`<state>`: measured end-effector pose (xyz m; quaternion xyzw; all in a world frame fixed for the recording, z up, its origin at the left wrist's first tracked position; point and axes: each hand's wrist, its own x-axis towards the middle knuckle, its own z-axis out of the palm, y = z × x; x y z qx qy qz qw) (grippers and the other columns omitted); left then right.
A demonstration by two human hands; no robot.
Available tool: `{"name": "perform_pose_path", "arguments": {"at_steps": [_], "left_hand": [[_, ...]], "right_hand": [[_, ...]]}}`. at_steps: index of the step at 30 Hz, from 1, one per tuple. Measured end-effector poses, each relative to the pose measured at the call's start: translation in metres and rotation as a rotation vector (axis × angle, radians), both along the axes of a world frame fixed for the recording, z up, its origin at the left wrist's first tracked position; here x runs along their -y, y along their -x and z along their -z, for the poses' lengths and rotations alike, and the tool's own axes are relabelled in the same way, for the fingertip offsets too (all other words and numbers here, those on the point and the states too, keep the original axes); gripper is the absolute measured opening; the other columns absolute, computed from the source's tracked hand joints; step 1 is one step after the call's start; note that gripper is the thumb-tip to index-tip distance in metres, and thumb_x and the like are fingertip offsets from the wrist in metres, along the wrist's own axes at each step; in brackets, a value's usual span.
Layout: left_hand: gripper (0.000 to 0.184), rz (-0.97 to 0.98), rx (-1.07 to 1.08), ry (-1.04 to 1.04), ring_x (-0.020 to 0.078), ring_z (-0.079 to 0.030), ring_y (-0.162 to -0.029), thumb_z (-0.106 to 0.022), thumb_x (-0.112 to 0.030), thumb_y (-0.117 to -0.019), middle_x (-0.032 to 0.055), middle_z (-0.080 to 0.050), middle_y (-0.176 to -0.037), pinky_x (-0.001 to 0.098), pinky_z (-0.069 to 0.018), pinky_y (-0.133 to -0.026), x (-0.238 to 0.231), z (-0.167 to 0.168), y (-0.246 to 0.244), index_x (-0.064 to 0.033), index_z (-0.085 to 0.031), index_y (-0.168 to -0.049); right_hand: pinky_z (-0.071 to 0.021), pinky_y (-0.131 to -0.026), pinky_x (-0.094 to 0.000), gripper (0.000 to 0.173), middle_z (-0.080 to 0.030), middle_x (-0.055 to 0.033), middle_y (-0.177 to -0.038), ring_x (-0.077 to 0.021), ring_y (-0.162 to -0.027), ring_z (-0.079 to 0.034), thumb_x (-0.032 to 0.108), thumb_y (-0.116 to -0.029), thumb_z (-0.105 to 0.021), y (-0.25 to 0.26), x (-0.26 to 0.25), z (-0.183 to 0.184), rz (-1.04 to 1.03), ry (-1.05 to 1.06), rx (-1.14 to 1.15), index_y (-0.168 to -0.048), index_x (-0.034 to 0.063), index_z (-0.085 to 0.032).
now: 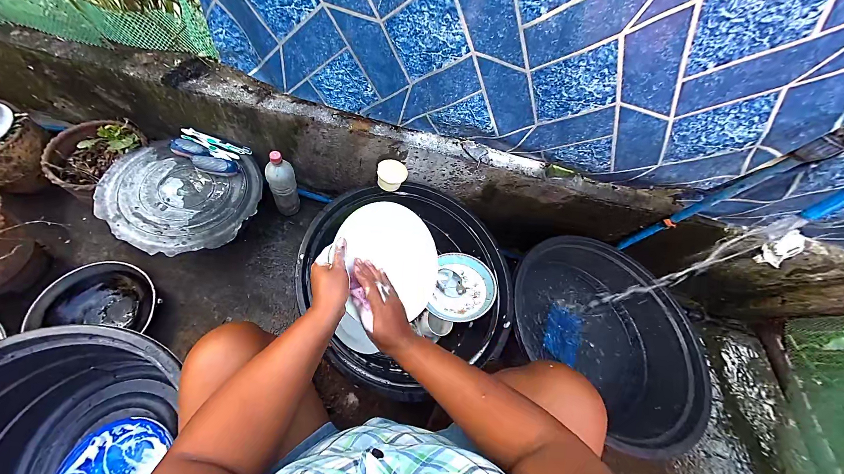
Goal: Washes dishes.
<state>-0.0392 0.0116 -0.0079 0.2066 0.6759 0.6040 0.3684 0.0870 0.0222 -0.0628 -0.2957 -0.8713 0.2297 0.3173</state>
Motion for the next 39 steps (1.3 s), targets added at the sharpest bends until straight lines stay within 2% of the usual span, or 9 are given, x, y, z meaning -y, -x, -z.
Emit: {"name": "perform_pose_path", "arguments": {"at_steps": [7, 11, 14, 19, 23, 27, 32, 36, 39], "left_hand": [[0.04, 0.119, -0.1, -0.005, 0.0183, -0.063, -0.093, -0.044, -0.03, -0.1107, 0.0147, -0.068, -0.1, 0.0411, -0.0513, -0.088, 0.009, 0.0, -0.009, 0.0029, -0.066, -0.112], [0.038, 0.022, 0.023, -0.027, 0.0163, -0.065, -0.081, -0.045, -0.031, -0.1105, 0.0117, -0.067, -0.09, 0.0379, -0.055, -0.079, 0.001, 0.0, -0.006, 0.001, -0.066, -0.107], [0.04, -0.074, 0.123, -0.042, 0.016, -0.065, -0.078, -0.043, -0.035, -0.1105, 0.0107, -0.065, -0.089, 0.037, -0.0561, -0.075, 0.001, -0.003, 0.009, -0.0005, -0.063, -0.111], [0.042, -0.07, 0.064, -0.032, 0.0167, -0.062, -0.085, -0.044, -0.037, -0.1098, 0.0118, -0.064, -0.094, 0.0391, -0.0528, -0.08, 0.007, -0.015, 0.018, 0.0001, -0.063, -0.107], [0.041, 0.0, -0.005, -0.049, 0.0178, -0.061, -0.085, -0.045, -0.034, -0.11, 0.0127, -0.064, -0.093, 0.0405, -0.0516, -0.081, 0.017, -0.014, 0.01, 0.0016, -0.065, -0.106], [0.039, -0.104, 0.131, -0.024, 0.0189, -0.063, -0.086, -0.045, -0.035, -0.11, 0.0132, -0.065, -0.095, 0.0401, -0.0533, -0.081, 0.031, -0.013, 0.026, 0.0002, -0.063, -0.11], [0.048, -0.273, 0.265, 0.002, 0.0239, -0.063, -0.097, -0.042, -0.045, -0.1087, 0.0173, -0.065, -0.111, 0.0449, -0.0526, -0.087, 0.059, -0.018, 0.063, -0.0035, -0.061, -0.124], [0.045, -0.221, 0.189, -0.02, 0.0243, -0.062, -0.101, -0.044, -0.04, -0.1096, 0.0179, -0.065, -0.114, 0.0458, -0.0517, -0.089, 0.068, -0.014, 0.067, -0.0008, -0.062, -0.123], [0.039, -0.111, 0.108, -0.053, 0.0218, -0.065, -0.095, -0.046, -0.031, -0.1101, 0.0176, -0.068, -0.105, 0.0433, -0.0537, -0.087, 0.07, -0.01, 0.051, 0.0031, -0.064, -0.118]], "right_hand": [[-0.0462, -0.107, -0.0596, 0.028, -0.061, -0.0307, -0.129, -0.049, -0.125, -0.057, 0.004, -0.0978, -0.059, -0.021, -0.065, -0.022, 0.439, 0.002, -0.011, -0.123, -0.0052, -0.068], [-0.0495, -0.107, -0.0536, 0.027, -0.069, -0.0226, -0.123, -0.0393, -0.123, -0.063, 0.003, -0.0967, -0.059, 0.014, -0.028, -0.035, 0.14, 0.012, 0.021, -0.12, -0.0017, -0.072], [-0.0529, -0.102, -0.0534, 0.022, -0.074, -0.0165, -0.116, -0.0357, -0.116, -0.068, 0.008, -0.0961, -0.063, -0.008, -0.008, -0.032, -0.045, -0.051, 0.053, -0.114, 0.0038, -0.076], [-0.0477, -0.104, -0.0624, 0.023, -0.069, -0.0239, -0.122, -0.0454, -0.12, -0.063, 0.006, -0.0953, -0.063, -0.055, -0.051, -0.04, 0.187, -0.004, 0.177, -0.115, -0.0004, -0.074], [-0.047, -0.104, -0.063, 0.024, -0.064, -0.0298, -0.125, -0.0499, -0.121, -0.059, 0.009, -0.0986, -0.06, -0.008, -0.082, -0.064, 0.316, -0.053, 0.096, -0.116, -0.0043, -0.071], [-0.048, -0.105, -0.0601, 0.024, -0.067, -0.0261, -0.124, -0.0453, -0.122, -0.061, 0.004, -0.0953, -0.061, 0.058, -0.027, -0.073, 0.009, -0.049, 0.168, -0.115, -0.0035, -0.072], [-0.0517, -0.1, -0.0588, 0.021, -0.072, -0.0183, -0.117, -0.0402, -0.116, -0.066, 0.013, -0.0957, -0.064, 0.037, 0.008, -0.055, -0.283, -0.096, 0.213, -0.111, 0.0042, -0.076], [-0.0513, -0.095, -0.0655, 0.02, -0.072, -0.0222, -0.117, -0.0456, -0.112, -0.067, 0.007, -0.0936, -0.065, 0.015, -0.04, -0.054, -0.13, -0.188, 0.135, -0.109, 0.0003, -0.076], [-0.0455, -0.103, -0.0647, 0.024, -0.066, -0.0285, -0.124, -0.0496, -0.12, -0.06, 0.008, -0.0983, -0.06, 0.035, -0.06, -0.052, 0.117, -0.226, 0.053, -0.115, -0.0045, -0.071]]}}
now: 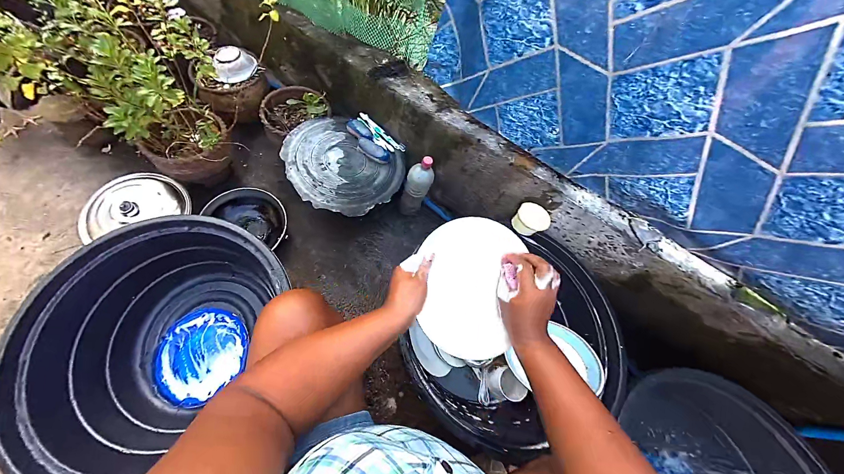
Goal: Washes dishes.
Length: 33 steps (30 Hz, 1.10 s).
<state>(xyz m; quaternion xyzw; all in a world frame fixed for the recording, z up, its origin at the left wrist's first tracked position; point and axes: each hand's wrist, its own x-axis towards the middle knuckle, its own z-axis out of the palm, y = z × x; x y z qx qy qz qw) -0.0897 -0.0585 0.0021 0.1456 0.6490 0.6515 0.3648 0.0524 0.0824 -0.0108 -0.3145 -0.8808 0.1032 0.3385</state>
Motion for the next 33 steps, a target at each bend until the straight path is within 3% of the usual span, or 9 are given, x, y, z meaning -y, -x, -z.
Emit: {"name": "perform_pose_path", "arguments": {"at_steps": [5, 9, 12, 16, 20, 24, 27, 30, 33], "left_hand": [[0.037, 0.005, 0.02, 0.02, 0.019, -0.062, -0.08, -0.047, -0.029, -0.1099, 0.0133, -0.065, -0.088, 0.0393, -0.0526, -0.078, -0.009, 0.007, 0.005, 0.0023, -0.065, -0.106], [0.04, -0.075, 0.09, 0.036, 0.0219, -0.063, -0.088, -0.046, -0.036, -0.1097, 0.0158, -0.066, -0.1, 0.0429, -0.0529, -0.083, -0.005, 0.004, 0.023, -0.0006, -0.064, -0.117], [0.041, -0.038, 0.047, 0.025, 0.022, -0.063, -0.092, -0.045, -0.037, -0.1098, 0.0156, -0.066, -0.103, 0.0432, -0.052, -0.085, -0.007, -0.005, 0.022, -0.0005, -0.064, -0.115], [0.038, 0.066, -0.014, 0.011, 0.0208, -0.064, -0.091, -0.048, -0.031, -0.1095, 0.0155, -0.068, -0.1, 0.042, -0.0529, -0.085, -0.01, -0.006, 0.003, 0.0017, -0.067, -0.112], [0.037, 0.071, 0.001, 0.026, 0.0169, -0.064, -0.082, -0.047, -0.03, -0.11, 0.0118, -0.067, -0.091, 0.0382, -0.0547, -0.08, -0.009, 0.001, 0.002, 0.0007, -0.066, -0.108], [0.036, 0.044, -0.024, 0.089, 0.0169, -0.061, -0.077, -0.047, -0.031, -0.1099, 0.0114, -0.063, -0.086, 0.0372, -0.0527, -0.074, -0.009, 0.001, 0.004, 0.0, -0.064, -0.105], [0.036, 0.032, -0.022, 0.077, 0.0162, -0.062, -0.078, -0.046, -0.03, -0.1101, 0.0108, -0.064, -0.086, 0.0362, -0.0529, -0.075, -0.013, 0.001, 0.001, 0.0004, -0.064, -0.104], [0.036, -0.007, -0.007, 0.051, 0.0153, -0.063, -0.075, -0.045, -0.03, -0.1104, 0.0098, -0.065, -0.083, 0.0351, -0.0542, -0.074, -0.016, 0.005, 0.003, -0.0001, -0.064, -0.104], [0.037, 0.004, -0.024, 0.07, 0.0153, -0.063, -0.074, -0.044, -0.032, -0.1106, 0.0102, -0.064, -0.084, 0.0352, -0.0548, -0.073, -0.015, 0.003, 0.006, -0.0006, -0.063, -0.105]], "right_hand": [[-0.0484, -0.108, -0.0577, 0.034, -0.066, -0.0258, -0.13, -0.0431, -0.126, -0.062, 0.015, -0.0985, -0.057, 0.04, 0.065, 0.019, -0.268, 0.105, 0.073, -0.123, -0.005, -0.069], [-0.0421, -0.111, -0.0631, 0.035, -0.068, -0.0142, -0.135, -0.0378, -0.132, -0.059, 0.022, -0.1011, -0.054, 0.004, 0.048, 0.024, -0.583, -0.022, 0.151, -0.128, 0.0077, -0.071], [-0.0368, -0.113, -0.0678, 0.041, -0.062, -0.0151, -0.145, -0.0399, -0.139, -0.053, 0.023, -0.1023, -0.051, -0.015, 0.005, 0.013, -0.353, -0.106, 0.226, -0.136, 0.0044, -0.066], [-0.0182, -0.124, -0.0658, 0.055, -0.034, -0.025, -0.163, -0.0436, -0.154, -0.025, 0.022, -0.1041, -0.048, 0.026, 0.013, 0.001, 0.018, 0.046, 0.175, -0.152, -0.0052, -0.043], [-0.0351, -0.119, -0.0596, 0.048, -0.049, -0.0209, -0.155, -0.0366, -0.147, -0.044, 0.021, -0.1011, -0.051, 0.041, 0.049, 0.024, -0.261, -0.007, 0.074, -0.144, -0.0009, -0.057], [-0.0296, -0.122, -0.0582, 0.05, -0.044, -0.0214, -0.159, -0.0389, -0.149, -0.04, 0.018, -0.1035, -0.051, 0.019, 0.005, 0.027, -0.035, 0.112, 0.132, -0.149, -0.0026, -0.05], [-0.0241, -0.125, -0.0579, 0.052, -0.037, -0.0233, -0.162, -0.0395, -0.153, -0.031, 0.013, -0.1014, -0.052, 0.031, 0.033, 0.022, -0.019, 0.234, 0.141, -0.15, -0.0057, -0.046], [-0.0315, -0.123, -0.0559, 0.046, -0.049, -0.0157, -0.156, -0.0334, -0.149, -0.041, 0.014, -0.1005, -0.053, 0.033, 0.073, 0.027, -0.237, 0.221, 0.136, -0.145, 0.0006, -0.057], [-0.0365, -0.119, -0.0585, 0.041, -0.056, -0.013, -0.151, -0.0339, -0.145, -0.048, 0.011, -0.0995, -0.054, 0.01, 0.048, 0.034, -0.217, 0.139, 0.098, -0.139, 0.0045, -0.064]]}}
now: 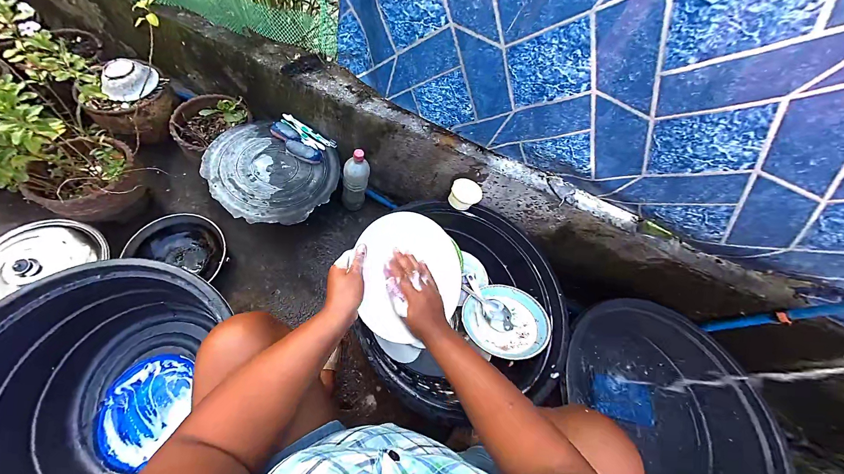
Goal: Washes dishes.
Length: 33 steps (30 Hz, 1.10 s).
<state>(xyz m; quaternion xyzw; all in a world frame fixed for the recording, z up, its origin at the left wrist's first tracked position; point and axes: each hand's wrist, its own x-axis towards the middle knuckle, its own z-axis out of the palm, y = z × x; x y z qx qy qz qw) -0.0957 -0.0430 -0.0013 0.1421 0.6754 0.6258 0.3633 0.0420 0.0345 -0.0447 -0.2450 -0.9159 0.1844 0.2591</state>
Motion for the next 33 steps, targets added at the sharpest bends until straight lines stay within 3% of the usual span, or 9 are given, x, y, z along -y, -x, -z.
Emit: {"name": "perform_pose_path", "arguments": {"at_steps": [7, 11, 15, 19, 23, 25, 28, 30, 33], "left_hand": [[0.036, 0.073, -0.095, 0.017, 0.014, -0.06, -0.071, -0.045, -0.03, -0.1103, 0.0077, -0.061, -0.079, 0.0341, -0.0525, -0.07, -0.006, 0.003, -0.014, -0.0017, -0.062, -0.097], [0.037, 0.029, -0.1, -0.037, 0.0136, -0.06, -0.07, -0.044, -0.032, -0.1104, 0.0079, -0.061, -0.081, 0.0341, -0.0534, -0.07, -0.011, 0.001, -0.002, -0.0007, -0.063, -0.104], [0.037, 0.087, -0.153, -0.055, 0.0118, -0.065, -0.075, -0.043, -0.031, -0.1108, 0.0072, -0.065, -0.085, 0.0332, -0.0563, -0.074, -0.012, -0.01, 0.005, -0.0009, -0.064, -0.106], [0.037, 0.124, -0.102, -0.07, 0.0107, -0.065, -0.078, -0.042, -0.032, -0.111, 0.007, -0.067, -0.089, 0.0322, -0.0569, -0.075, -0.016, -0.007, -0.006, -0.0018, -0.064, -0.112], [0.041, 0.03, -0.037, -0.129, 0.012, -0.066, -0.086, -0.038, -0.032, -0.112, 0.0104, -0.067, -0.098, 0.033, -0.0568, -0.08, -0.029, -0.007, -0.016, 0.0004, -0.062, -0.121], [0.047, -0.091, -0.068, -0.131, 0.0117, -0.065, -0.088, -0.033, -0.035, -0.113, 0.0111, -0.065, -0.098, 0.0322, -0.055, -0.082, -0.04, -0.009, -0.023, 0.0025, -0.061, -0.117], [0.064, -0.045, 0.063, -0.246, 0.0229, -0.056, -0.128, -0.011, -0.039, -0.1131, 0.0227, -0.053, -0.142, 0.0412, -0.0442, -0.11, -0.054, -0.001, -0.033, 0.0052, -0.041, -0.148], [0.076, 0.059, 0.282, -0.419, 0.0211, -0.066, -0.108, 0.003, -0.052, -0.1073, 0.016, -0.065, -0.123, 0.039, -0.054, -0.094, -0.069, 0.012, -0.034, -0.0018, -0.046, -0.137], [0.077, 0.348, 0.62, -0.628, 0.024, -0.066, -0.114, -0.002, -0.059, -0.1049, 0.017, -0.064, -0.132, 0.0401, -0.0553, -0.093, -0.072, 0.013, -0.027, -0.0085, -0.03, -0.157]], "right_hand": [[-0.0268, -0.124, -0.058, 0.044, -0.044, -0.0189, -0.16, -0.0399, -0.153, -0.032, 0.008, -0.0986, -0.054, 0.007, -0.006, 0.003, 0.147, 0.076, -0.033, -0.141, -0.0034, -0.059], [-0.0339, -0.12, -0.06, 0.04, -0.057, -0.0124, -0.151, -0.0363, -0.146, -0.046, 0.014, -0.1033, -0.051, -0.008, 0.049, 0.005, -0.109, 0.037, -0.037, -0.14, 0.0043, -0.063], [-0.0344, -0.112, -0.0722, 0.036, -0.062, -0.0104, -0.145, -0.0405, -0.14, -0.052, 0.009, -0.0964, -0.056, -0.062, 0.005, 0.018, 0.158, -0.14, -0.053, -0.129, 0.0074, -0.071], [-0.0388, -0.118, -0.0468, 0.05, -0.045, -0.0214, -0.157, -0.0311, -0.145, -0.045, 0.007, -0.1001, -0.061, -0.084, -0.048, -0.008, 0.42, 0.506, -0.371, -0.148, -0.004, -0.05], [-0.0603, -0.082, -0.0355, 0.044, -0.069, -0.0101, -0.111, -0.0165, -0.093, -0.07, 0.008, -0.0995, -0.064, -0.09, -0.05, -0.056, 0.408, 1.325, -0.664, -0.14, 0.0083, -0.048], [-0.0593, -0.088, -0.0333, 0.056, -0.066, -0.0138, -0.116, -0.0161, -0.099, -0.069, -0.002, -0.0919, -0.07, -0.097, -0.037, -0.085, 0.358, 1.14, -0.545, -0.142, 0.0006, -0.047], [-0.057, -0.095, -0.0347, 0.041, -0.072, -0.019, -0.114, -0.0194, -0.105, -0.071, 0.005, -0.088, -0.072, -0.098, -0.004, -0.101, 0.244, 0.377, -0.414, -0.126, -0.0089, -0.064], [-0.0611, -0.091, -0.042, 0.024, -0.076, -0.0187, -0.107, -0.0275, -0.1, -0.075, 0.006, -0.0909, -0.066, -0.101, 0.008, -0.096, 0.083, -0.09, -0.371, -0.112, -0.0014, -0.075], [-0.0611, -0.09, -0.0423, 0.021, -0.076, -0.0172, -0.106, -0.0306, -0.1, -0.075, 0.012, -0.1013, -0.059, -0.116, 0.006, -0.088, -0.084, -0.511, -0.256, -0.117, 0.0143, -0.074]]}}
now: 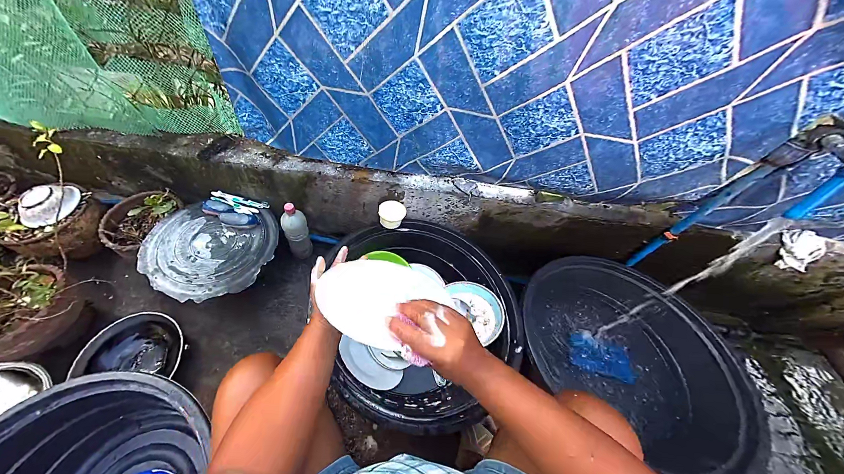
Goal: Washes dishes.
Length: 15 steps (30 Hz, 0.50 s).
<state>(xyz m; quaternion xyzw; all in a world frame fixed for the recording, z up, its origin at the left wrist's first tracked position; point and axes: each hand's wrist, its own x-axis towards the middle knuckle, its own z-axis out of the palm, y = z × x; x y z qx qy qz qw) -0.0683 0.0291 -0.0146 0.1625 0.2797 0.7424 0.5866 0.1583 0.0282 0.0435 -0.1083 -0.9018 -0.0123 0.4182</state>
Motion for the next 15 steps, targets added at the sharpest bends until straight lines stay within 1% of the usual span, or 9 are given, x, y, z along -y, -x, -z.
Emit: {"name": "perform_pose_path", "arguments": {"at_steps": [1, 2, 3, 4, 5, 9, 12, 13, 15], "left_hand": [[0.067, -0.009, 0.038, -0.018, 0.0196, -0.07, -0.103, -0.007, -0.047, -0.1084, 0.0137, -0.069, -0.119, 0.0363, -0.0586, -0.087, 0.004, -0.012, -0.007, -0.0061, -0.042, -0.15], [0.058, -0.024, 0.08, -0.032, 0.0183, -0.073, -0.093, -0.013, -0.035, -0.1093, 0.012, -0.073, -0.104, 0.0357, -0.0616, -0.08, 0.008, -0.022, -0.016, -0.004, -0.056, -0.134], [0.05, -0.021, 0.093, -0.028, 0.0174, -0.075, -0.083, -0.018, -0.026, -0.1075, 0.01, -0.075, -0.091, 0.0356, -0.0632, -0.074, 0.013, -0.031, -0.026, -0.0058, -0.064, -0.111], [0.046, 0.029, 0.087, -0.03, 0.0172, -0.075, -0.079, -0.021, -0.019, -0.1044, 0.009, -0.076, -0.085, 0.0356, -0.0638, -0.072, 0.017, -0.037, -0.034, -0.0079, -0.065, -0.099], [0.043, 0.101, 0.081, -0.024, 0.0175, -0.076, -0.079, -0.024, -0.015, -0.1029, 0.0086, -0.076, -0.085, 0.0356, -0.0642, -0.072, 0.022, -0.041, -0.04, -0.0092, -0.065, -0.096], [0.042, 0.376, 0.176, -0.064, 0.0264, -0.074, -0.101, -0.026, -0.031, -0.1113, 0.015, -0.074, -0.11, 0.0441, -0.0621, -0.087, 0.035, -0.037, -0.062, -0.0071, -0.059, -0.123], [0.046, 0.369, 0.246, -0.03, 0.0294, -0.073, -0.102, -0.024, -0.036, -0.1112, 0.017, -0.073, -0.112, 0.0464, -0.0618, -0.087, 0.039, -0.035, -0.076, -0.0058, -0.056, -0.126], [0.045, 0.354, 0.26, -0.029, 0.0298, -0.073, -0.103, -0.024, -0.035, -0.1111, 0.0175, -0.072, -0.113, 0.0469, -0.0615, -0.088, 0.039, -0.035, -0.078, -0.0054, -0.055, -0.126], [0.045, 0.312, 0.247, -0.011, 0.0287, -0.072, -0.105, -0.022, -0.033, -0.1115, 0.0165, -0.072, -0.114, 0.0467, -0.0609, -0.089, 0.039, -0.039, -0.08, -0.0062, -0.054, -0.127]], "right_hand": [[-0.0604, -0.091, -0.0427, 0.022, -0.076, -0.0166, -0.109, -0.0314, -0.102, -0.074, 0.014, -0.1036, -0.056, -0.008, -0.003, 0.003, -0.002, -0.109, 0.034, -0.119, 0.0168, -0.071], [-0.0601, -0.092, -0.0435, 0.022, -0.075, -0.0162, -0.111, -0.0323, -0.104, -0.074, 0.016, -0.1048, -0.055, -0.018, -0.006, 0.006, -0.006, -0.192, 0.061, -0.12, 0.018, -0.07], [-0.0596, -0.093, -0.0433, 0.021, -0.075, -0.015, -0.113, -0.0322, -0.105, -0.074, 0.017, -0.1053, -0.055, -0.028, -0.008, 0.008, -0.008, -0.256, 0.082, -0.12, 0.0187, -0.07], [-0.0587, -0.094, -0.0425, 0.021, -0.075, -0.0133, -0.116, -0.0314, -0.106, -0.073, 0.017, -0.1054, -0.054, -0.037, -0.009, 0.009, -0.011, -0.311, 0.109, -0.121, 0.0192, -0.069], [-0.0573, -0.097, -0.0416, 0.022, -0.075, -0.0114, -0.118, -0.0302, -0.109, -0.072, 0.016, -0.1057, -0.053, -0.047, -0.009, 0.009, -0.017, -0.355, 0.146, -0.122, 0.0194, -0.069], [-0.0533, -0.103, -0.0463, 0.026, -0.072, -0.0107, -0.128, -0.0308, -0.12, -0.068, 0.017, -0.1066, -0.051, -0.073, -0.01, 0.0, -0.101, -0.339, 0.355, -0.127, 0.0172, -0.067], [-0.0466, -0.108, -0.059, 0.055, -0.062, -0.0158, -0.143, -0.039, -0.133, -0.059, 0.056, -0.1032, -0.045, -0.079, -0.02, -0.008, -0.086, -0.099, 0.459, -0.139, 0.0194, -0.064], [-0.0437, -0.111, -0.0609, 0.056, -0.061, -0.0151, -0.146, -0.0391, -0.136, -0.056, 0.057, -0.1032, -0.045, -0.079, -0.026, -0.009, -0.013, -0.002, 0.433, -0.14, 0.0194, -0.064], [-0.0384, -0.116, -0.061, 0.046, -0.06, -0.0142, -0.147, -0.0381, -0.14, -0.052, 0.04, -0.1029, -0.054, -0.074, -0.04, -0.013, 0.245, 0.26, 0.297, -0.137, 0.012, -0.067]]}}
